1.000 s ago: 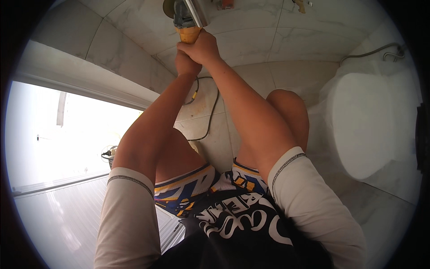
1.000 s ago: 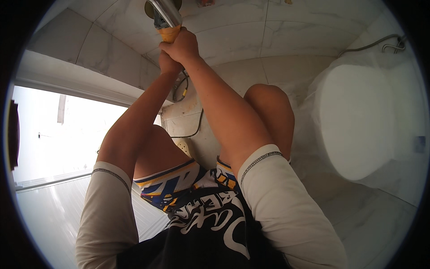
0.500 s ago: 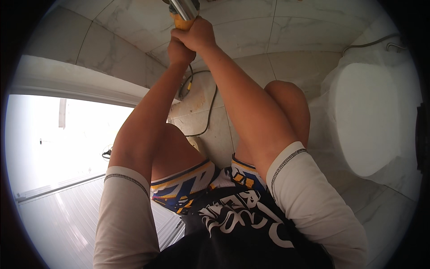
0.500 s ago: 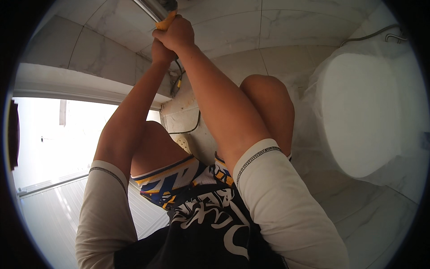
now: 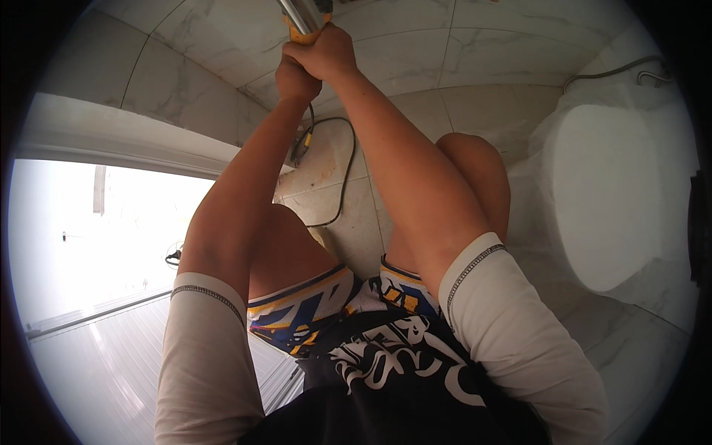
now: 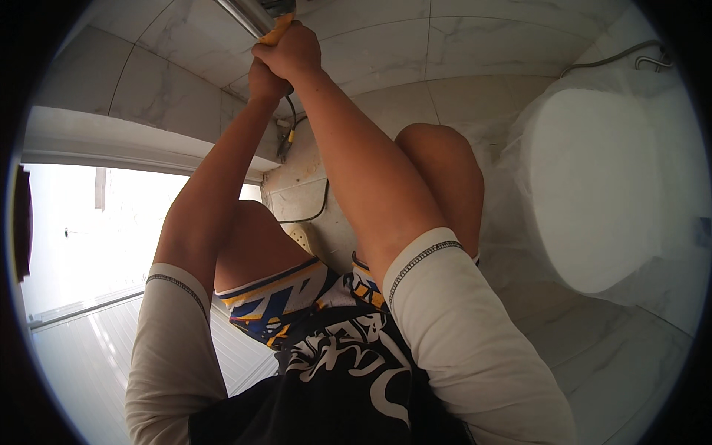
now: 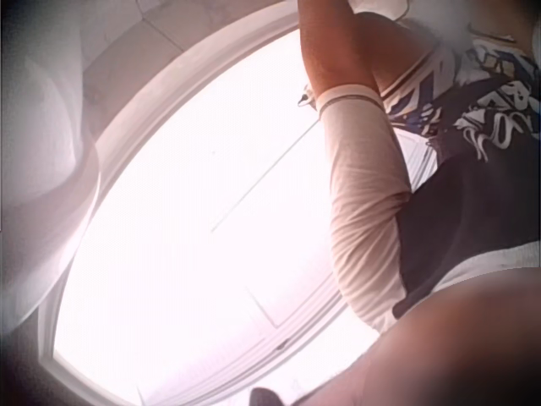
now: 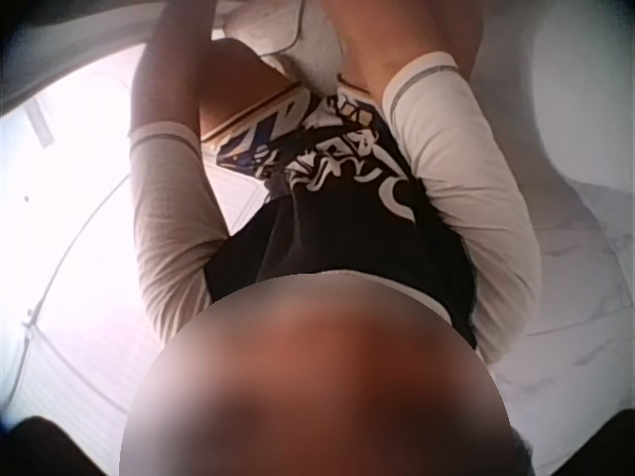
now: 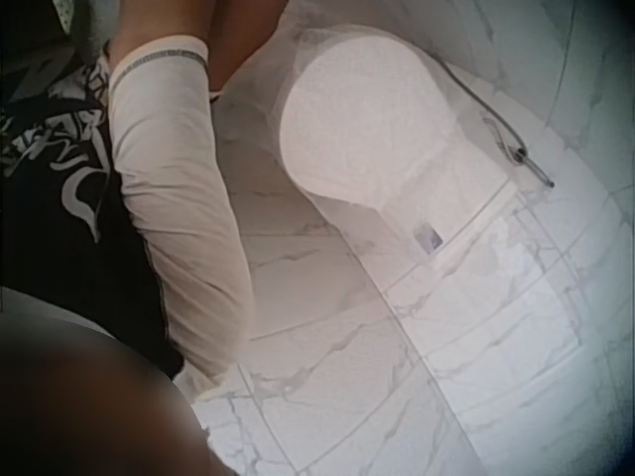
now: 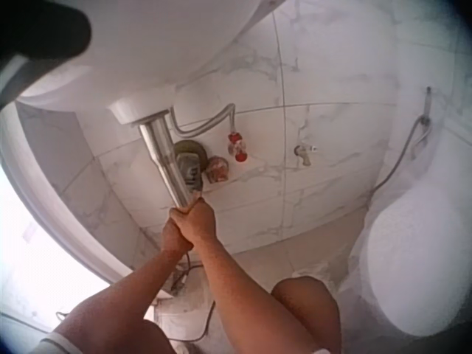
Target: The person sits on the bathroom floor and uses an angle grinder to grind the wall tiles near the sink plumbing. They hold the tool with both hands and move it along the grout lines and tile surface around the pipes.
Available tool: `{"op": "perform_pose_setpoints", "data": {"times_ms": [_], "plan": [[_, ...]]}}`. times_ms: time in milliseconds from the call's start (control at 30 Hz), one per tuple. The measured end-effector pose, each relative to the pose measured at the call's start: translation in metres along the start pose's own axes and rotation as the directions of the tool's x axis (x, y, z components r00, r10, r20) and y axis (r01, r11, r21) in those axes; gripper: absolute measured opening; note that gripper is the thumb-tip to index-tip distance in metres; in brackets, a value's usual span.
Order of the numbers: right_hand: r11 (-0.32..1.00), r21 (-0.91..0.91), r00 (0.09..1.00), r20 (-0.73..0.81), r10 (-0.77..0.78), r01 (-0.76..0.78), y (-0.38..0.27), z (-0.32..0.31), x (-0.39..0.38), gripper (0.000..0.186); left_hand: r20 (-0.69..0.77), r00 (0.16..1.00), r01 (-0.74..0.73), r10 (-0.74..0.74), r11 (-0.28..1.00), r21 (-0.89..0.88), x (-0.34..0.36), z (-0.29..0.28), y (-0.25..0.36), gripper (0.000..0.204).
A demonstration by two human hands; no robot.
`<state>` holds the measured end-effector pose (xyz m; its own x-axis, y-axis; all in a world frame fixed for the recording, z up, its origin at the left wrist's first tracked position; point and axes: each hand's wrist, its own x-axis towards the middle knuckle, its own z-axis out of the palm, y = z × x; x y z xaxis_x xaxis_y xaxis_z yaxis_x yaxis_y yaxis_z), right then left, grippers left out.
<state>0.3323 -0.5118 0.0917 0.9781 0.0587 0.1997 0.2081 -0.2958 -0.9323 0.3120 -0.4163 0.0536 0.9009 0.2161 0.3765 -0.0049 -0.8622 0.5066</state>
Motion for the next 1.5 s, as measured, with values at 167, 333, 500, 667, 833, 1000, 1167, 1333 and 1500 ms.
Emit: {"op": "perform_pose_setpoints", "data": {"times_ms": [167, 333, 500, 667, 833, 1000, 1167, 1333, 1500], "plan": [[0.999, 0.040, 0.999, -0.033, -0.005, 0.006, 0.002, 0.000, 0.002, 0.062, -0.001, 1.000, -0.025, 0.025, 0.999, -0.035, 0.004, 0.003, -0.001, 0.055], [0.999, 0.037, 0.998, -0.062, -0.009, 0.011, 0.000, -0.002, 0.003, 0.061, 0.019, 1.000, 0.012, -0.011, 1.000, -0.020, 0.007, 0.004, -0.001, 0.060], [0.997, 0.021, 0.995, -0.074, -0.066, 0.067, -0.006, -0.005, 0.006, 0.061, 0.054, 0.999, 0.009, -0.007, 0.999, -0.037, 0.015, -0.001, -0.001, 0.068], [0.998, 0.026, 0.995, -0.081, -0.050, 0.052, -0.004, -0.004, 0.005, 0.060, 0.081, 0.996, 0.028, -0.025, 0.998, -0.047, 0.015, -0.001, 0.000, 0.072], [0.997, 0.060, 0.994, -0.103, -0.037, 0.043, -0.003, 0.000, 0.007, 0.058, 0.103, 0.994, 0.049, -0.043, 0.997, -0.053, 0.017, -0.002, -0.001, 0.073], [0.996, 0.071, 0.992, -0.119, -0.052, 0.061, -0.002, -0.002, 0.004, 0.058, 0.094, 0.995, -0.015, 0.018, 0.999, -0.037, 0.017, -0.002, -0.004, 0.070], [0.997, 0.050, 0.990, -0.133, -0.046, 0.053, -0.001, -0.003, 0.002, 0.057, 0.093, 0.995, -0.032, 0.031, 0.999, 0.008, 0.016, -0.001, -0.002, 0.070], [0.995, 0.005, 0.981, -0.169, -0.094, 0.096, 0.002, -0.003, 0.005, 0.064, 0.065, 0.996, -0.055, 0.055, 0.998, -0.002, 0.017, -0.001, 0.000, 0.056], [0.995, 0.029, 0.981, -0.171, -0.092, 0.098, 0.004, 0.000, 0.007, 0.064, 0.097, 0.995, -0.003, 0.002, 1.000, 0.011, 0.018, -0.003, 0.001, 0.070]]}}
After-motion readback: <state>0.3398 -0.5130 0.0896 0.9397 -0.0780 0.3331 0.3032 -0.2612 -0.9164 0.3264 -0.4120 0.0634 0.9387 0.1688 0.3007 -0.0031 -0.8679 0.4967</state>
